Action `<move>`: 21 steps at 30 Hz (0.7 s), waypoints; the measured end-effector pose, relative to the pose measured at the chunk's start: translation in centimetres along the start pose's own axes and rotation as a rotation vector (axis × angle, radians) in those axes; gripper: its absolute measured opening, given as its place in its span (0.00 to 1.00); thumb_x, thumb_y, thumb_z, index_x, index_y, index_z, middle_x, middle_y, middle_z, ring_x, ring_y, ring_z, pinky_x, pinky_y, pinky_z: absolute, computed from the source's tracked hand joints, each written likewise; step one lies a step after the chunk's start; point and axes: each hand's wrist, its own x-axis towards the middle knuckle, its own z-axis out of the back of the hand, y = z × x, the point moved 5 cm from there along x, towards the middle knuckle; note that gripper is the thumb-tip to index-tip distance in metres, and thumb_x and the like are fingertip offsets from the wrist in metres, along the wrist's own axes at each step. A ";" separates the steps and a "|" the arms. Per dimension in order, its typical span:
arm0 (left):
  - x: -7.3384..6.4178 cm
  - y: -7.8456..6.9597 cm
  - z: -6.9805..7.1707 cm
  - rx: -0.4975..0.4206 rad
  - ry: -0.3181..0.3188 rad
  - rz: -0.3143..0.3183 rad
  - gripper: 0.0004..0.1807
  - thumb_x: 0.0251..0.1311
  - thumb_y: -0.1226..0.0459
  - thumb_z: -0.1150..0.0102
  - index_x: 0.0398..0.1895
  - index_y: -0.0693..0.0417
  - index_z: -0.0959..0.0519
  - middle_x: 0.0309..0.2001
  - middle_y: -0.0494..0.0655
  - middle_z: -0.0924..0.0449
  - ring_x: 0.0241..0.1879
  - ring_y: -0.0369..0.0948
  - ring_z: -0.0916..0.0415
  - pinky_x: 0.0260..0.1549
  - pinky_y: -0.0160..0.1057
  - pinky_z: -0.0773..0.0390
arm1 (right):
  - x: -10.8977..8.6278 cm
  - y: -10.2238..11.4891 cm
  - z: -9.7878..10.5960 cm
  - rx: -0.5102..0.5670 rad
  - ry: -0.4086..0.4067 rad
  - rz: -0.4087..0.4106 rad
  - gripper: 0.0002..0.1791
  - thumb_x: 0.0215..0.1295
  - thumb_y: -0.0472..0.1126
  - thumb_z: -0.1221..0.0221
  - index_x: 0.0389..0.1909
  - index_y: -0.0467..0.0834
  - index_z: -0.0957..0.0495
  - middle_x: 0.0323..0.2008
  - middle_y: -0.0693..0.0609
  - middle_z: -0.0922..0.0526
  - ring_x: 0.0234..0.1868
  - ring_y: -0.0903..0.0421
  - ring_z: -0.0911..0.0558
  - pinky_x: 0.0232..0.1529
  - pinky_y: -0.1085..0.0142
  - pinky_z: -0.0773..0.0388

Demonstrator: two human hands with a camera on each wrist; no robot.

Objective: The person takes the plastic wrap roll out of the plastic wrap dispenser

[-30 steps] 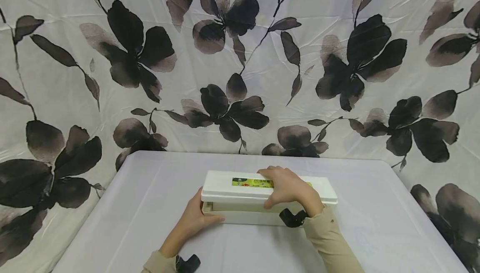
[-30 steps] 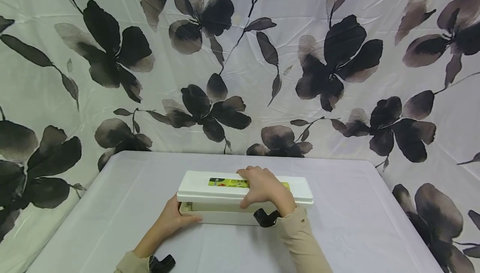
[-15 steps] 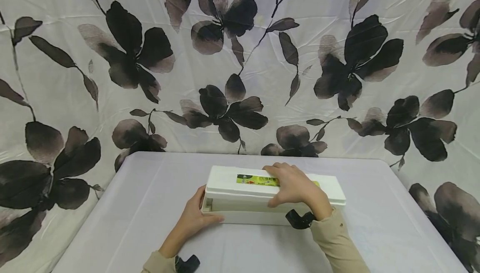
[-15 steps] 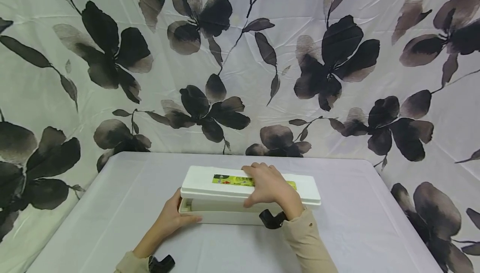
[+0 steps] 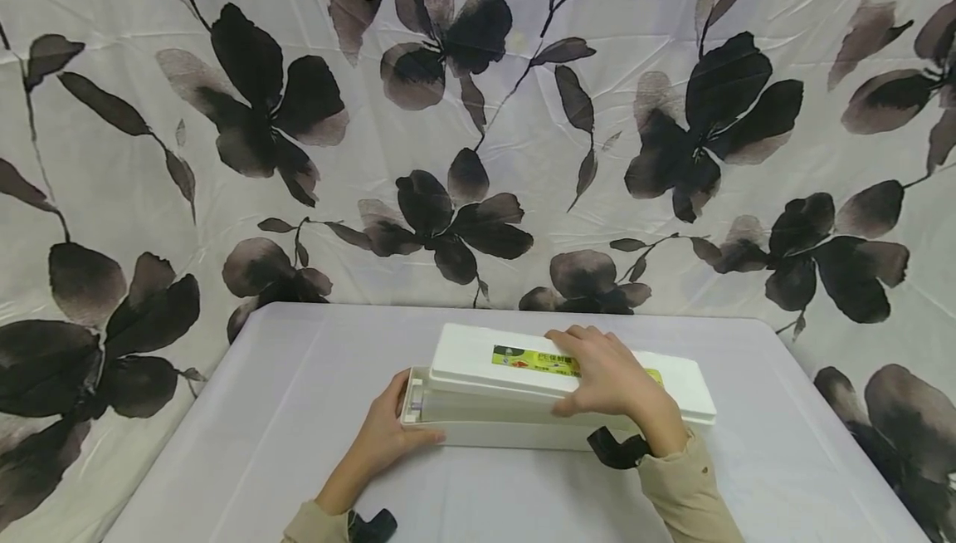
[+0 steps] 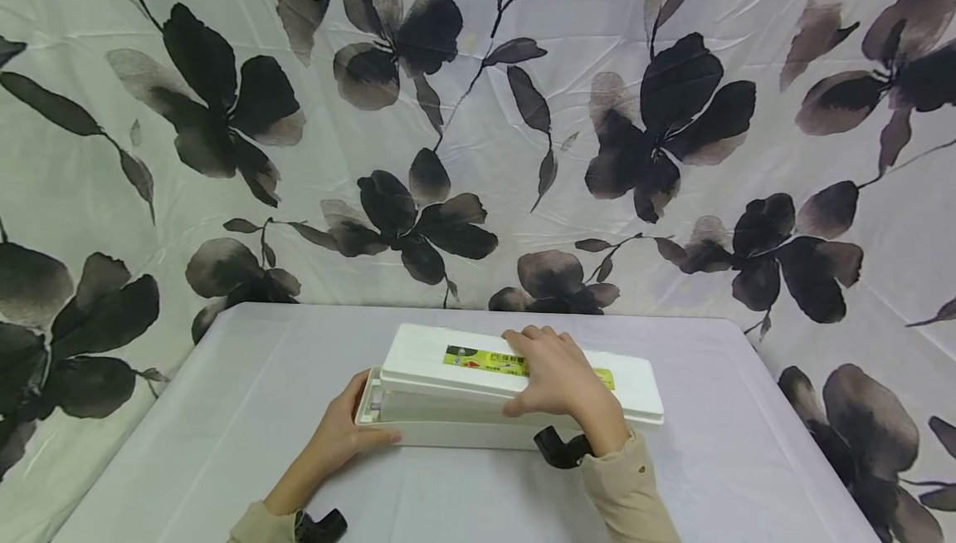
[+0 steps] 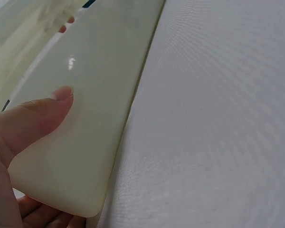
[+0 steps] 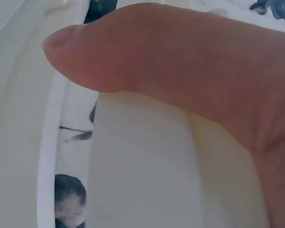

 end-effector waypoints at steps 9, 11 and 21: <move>0.0 -0.1 -0.1 -0.011 0.007 0.017 0.59 0.30 0.59 0.14 0.71 0.53 0.38 0.60 0.48 0.25 0.57 0.43 0.26 0.58 0.42 0.29 | -1.8 -1.0 0.3 0.010 -0.061 -0.038 0.52 0.31 0.57 0.25 0.65 0.45 0.26 0.51 0.52 0.21 0.47 0.53 0.25 0.49 0.51 0.30; 0.0 0.0 -0.1 -0.013 0.007 0.018 0.59 0.30 0.59 0.14 0.71 0.53 0.38 0.60 0.48 0.25 0.56 0.43 0.25 0.57 0.42 0.28 | -2.1 -1.3 0.4 0.012 -0.074 -0.044 0.52 0.31 0.57 0.25 0.65 0.45 0.26 0.52 0.52 0.21 0.47 0.52 0.25 0.48 0.51 0.30; 0.1 0.2 0.0 -0.022 0.013 -0.002 0.58 0.30 0.60 0.14 0.70 0.53 0.38 0.60 0.50 0.25 0.55 0.44 0.25 0.56 0.39 0.28 | -3.6 -3.9 1.3 0.014 -0.101 -0.108 0.53 0.31 0.56 0.23 0.66 0.43 0.27 0.55 0.46 0.21 0.52 0.46 0.23 0.50 0.46 0.30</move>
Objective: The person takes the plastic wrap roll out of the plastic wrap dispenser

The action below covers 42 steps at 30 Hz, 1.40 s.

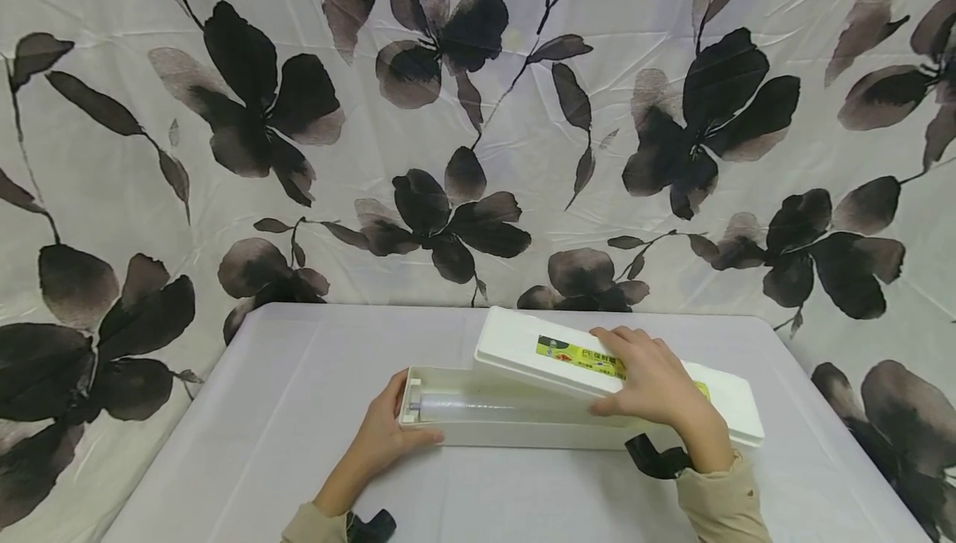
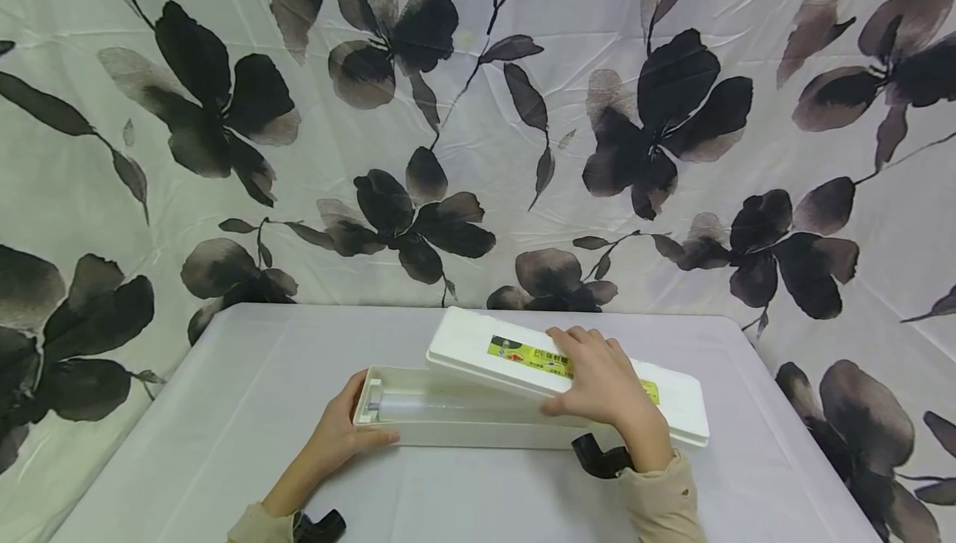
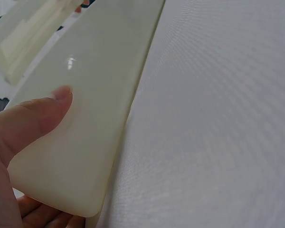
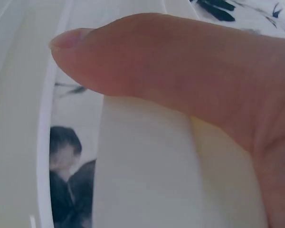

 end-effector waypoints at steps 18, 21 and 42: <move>0.1 0.0 -0.1 -0.012 0.004 -0.005 0.56 0.32 0.60 0.15 0.70 0.52 0.38 0.60 0.50 0.25 0.55 0.44 0.25 0.56 0.38 0.28 | -2.2 -4.2 2.0 -0.018 0.008 -0.115 0.55 0.36 0.62 0.24 0.68 0.43 0.30 0.55 0.42 0.22 0.48 0.46 0.24 0.45 0.45 0.30; 0.1 -0.1 -0.2 -0.010 0.002 -0.004 0.57 0.32 0.61 0.15 0.70 0.52 0.37 0.60 0.50 0.25 0.55 0.44 0.25 0.56 0.38 0.28 | -2.7 -4.9 2.3 -0.026 0.006 -0.135 0.55 0.36 0.62 0.23 0.68 0.42 0.30 0.54 0.42 0.22 0.47 0.46 0.24 0.44 0.46 0.30; 0.1 0.1 -0.1 -0.009 -0.006 0.010 0.57 0.32 0.60 0.15 0.70 0.51 0.37 0.61 0.48 0.26 0.58 0.43 0.27 0.61 0.41 0.32 | -5.8 -10.3 4.2 -0.074 0.033 -0.243 0.58 0.37 0.66 0.25 0.67 0.36 0.32 0.53 0.33 0.24 0.41 0.43 0.24 0.31 0.54 0.31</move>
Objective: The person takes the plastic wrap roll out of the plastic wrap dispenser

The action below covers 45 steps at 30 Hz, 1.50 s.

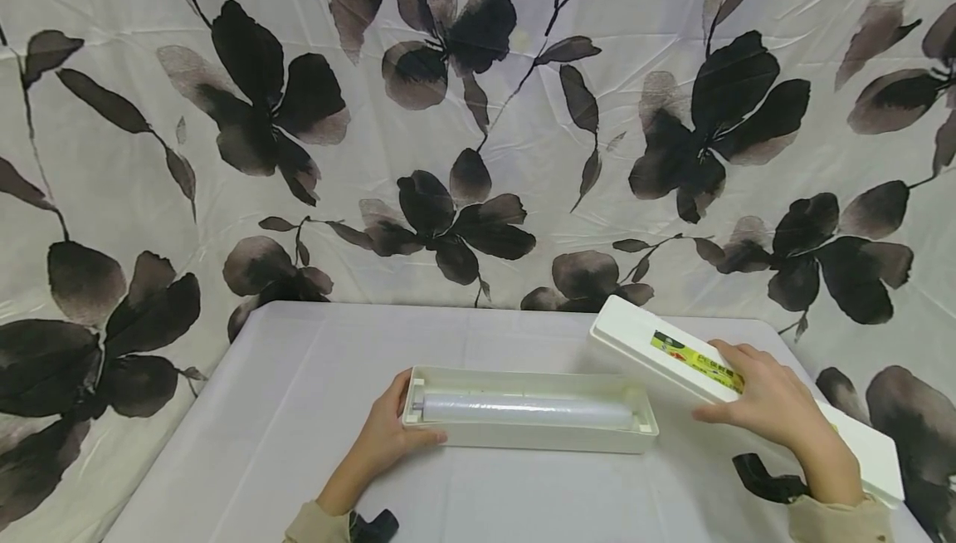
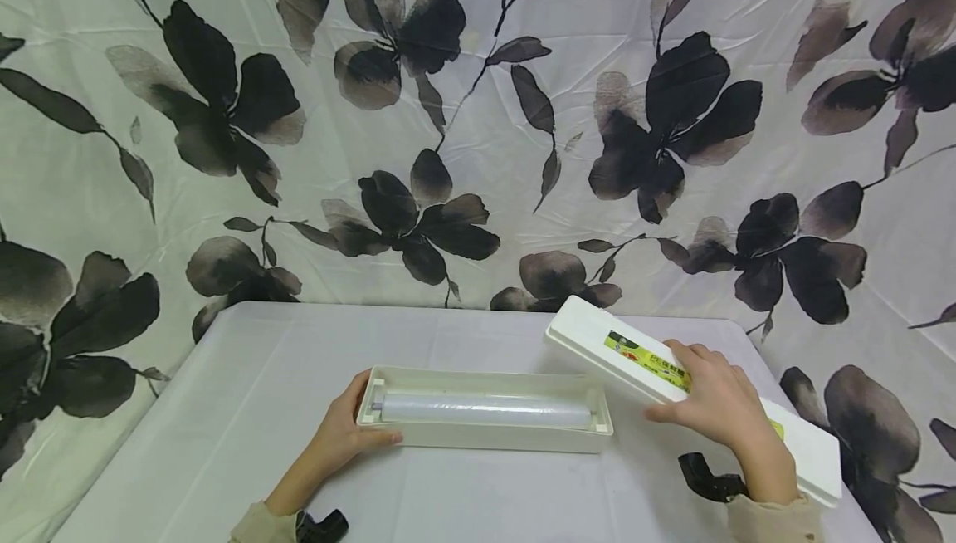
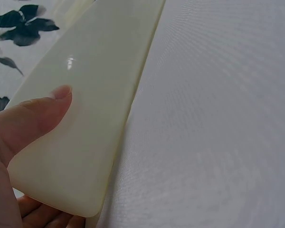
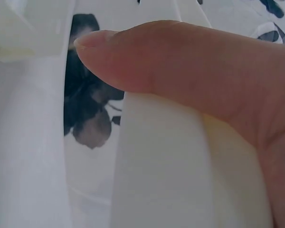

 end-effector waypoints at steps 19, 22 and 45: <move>-0.2 0.0 -0.1 0.005 0.000 0.002 0.57 0.33 0.60 0.16 0.71 0.51 0.38 0.61 0.48 0.26 0.58 0.43 0.27 0.60 0.40 0.31 | -1.4 -6.1 -0.5 0.047 0.072 -0.188 0.59 0.44 0.68 0.28 0.67 0.30 0.36 0.54 0.25 0.28 0.41 0.41 0.25 0.31 0.54 0.34; -0.2 0.1 -0.1 0.011 -0.004 0.005 0.57 0.33 0.59 0.16 0.71 0.51 0.38 0.61 0.48 0.26 0.59 0.43 0.27 0.61 0.41 0.32 | -1.6 -7.0 -0.6 0.066 0.072 -0.201 0.59 0.44 0.67 0.28 0.67 0.29 0.37 0.53 0.25 0.27 0.40 0.41 0.25 0.30 0.55 0.34; -0.6 -0.3 -0.3 -0.014 -0.001 -0.014 0.56 0.33 0.61 0.16 0.70 0.52 0.38 0.61 0.49 0.26 0.58 0.43 0.27 0.60 0.41 0.31 | -4.2 -11.3 -1.9 0.063 0.046 -0.570 0.69 0.46 0.70 0.31 0.73 0.28 0.53 0.58 0.20 0.38 0.49 0.26 0.30 0.45 0.32 0.37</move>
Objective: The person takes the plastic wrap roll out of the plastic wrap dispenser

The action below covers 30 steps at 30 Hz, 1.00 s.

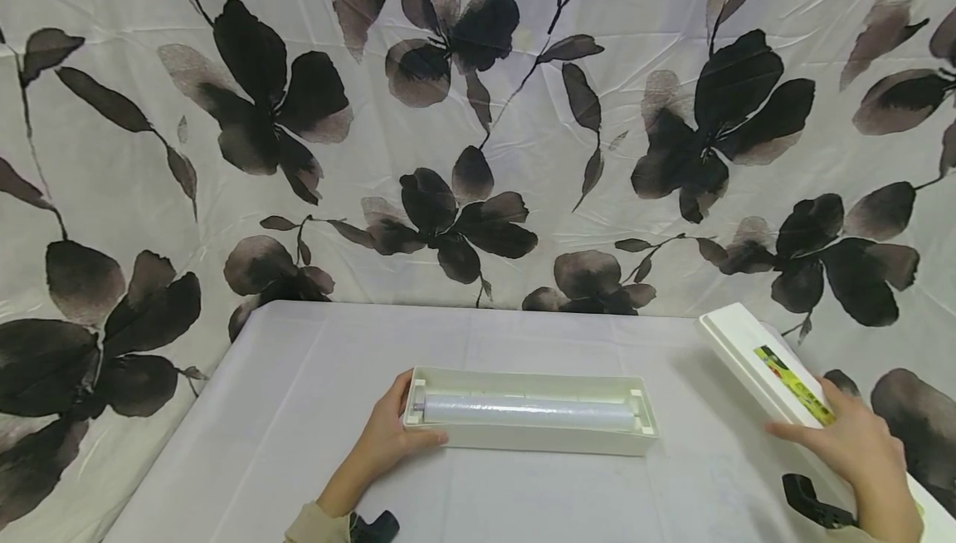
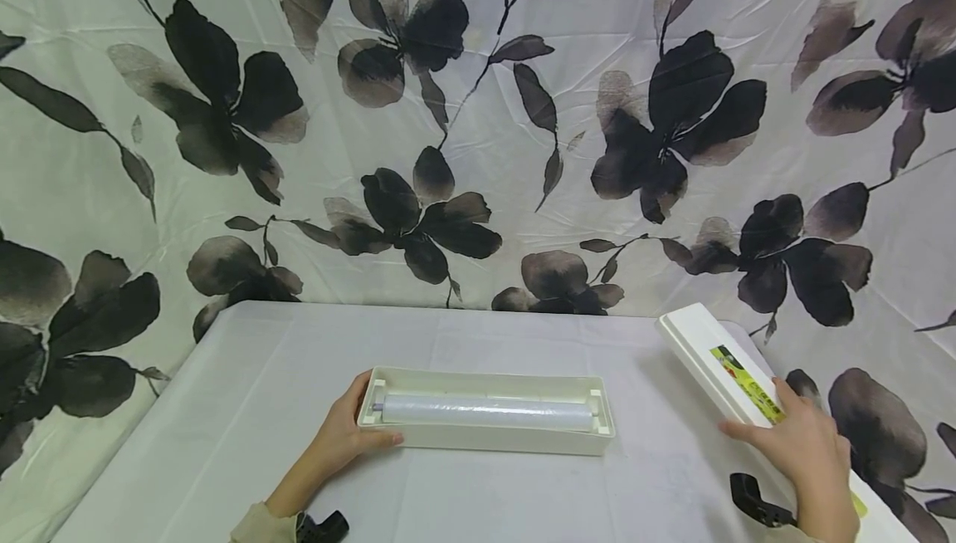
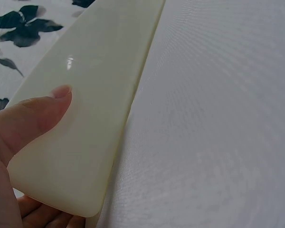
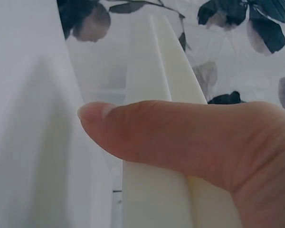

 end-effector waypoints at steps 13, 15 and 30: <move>0.2 0.2 0.1 -0.012 0.008 0.004 0.56 0.34 0.60 0.16 0.71 0.52 0.38 0.61 0.49 0.26 0.58 0.44 0.27 0.60 0.41 0.31 | 0.5 -3.0 -1.3 -0.011 -0.004 -0.159 0.73 0.42 0.69 0.29 0.74 0.31 0.59 0.57 0.19 0.38 0.49 0.22 0.31 0.49 0.31 0.38; 0.2 0.2 0.1 -0.019 0.011 0.007 0.56 0.35 0.60 0.17 0.71 0.52 0.39 0.61 0.49 0.26 0.58 0.44 0.26 0.60 0.42 0.31 | 0.6 -3.4 -1.6 -0.003 0.001 -0.175 0.74 0.42 0.69 0.29 0.75 0.32 0.61 0.58 0.19 0.40 0.49 0.21 0.31 0.49 0.31 0.38; 0.4 0.1 0.2 0.002 0.016 0.022 0.56 0.35 0.59 0.17 0.72 0.51 0.39 0.61 0.48 0.26 0.58 0.43 0.27 0.62 0.49 0.34 | 0.4 -5.0 -3.4 -0.012 -0.004 -0.282 0.68 0.45 0.68 0.30 0.71 0.29 0.53 0.50 0.21 0.34 0.47 0.26 0.30 0.51 0.34 0.35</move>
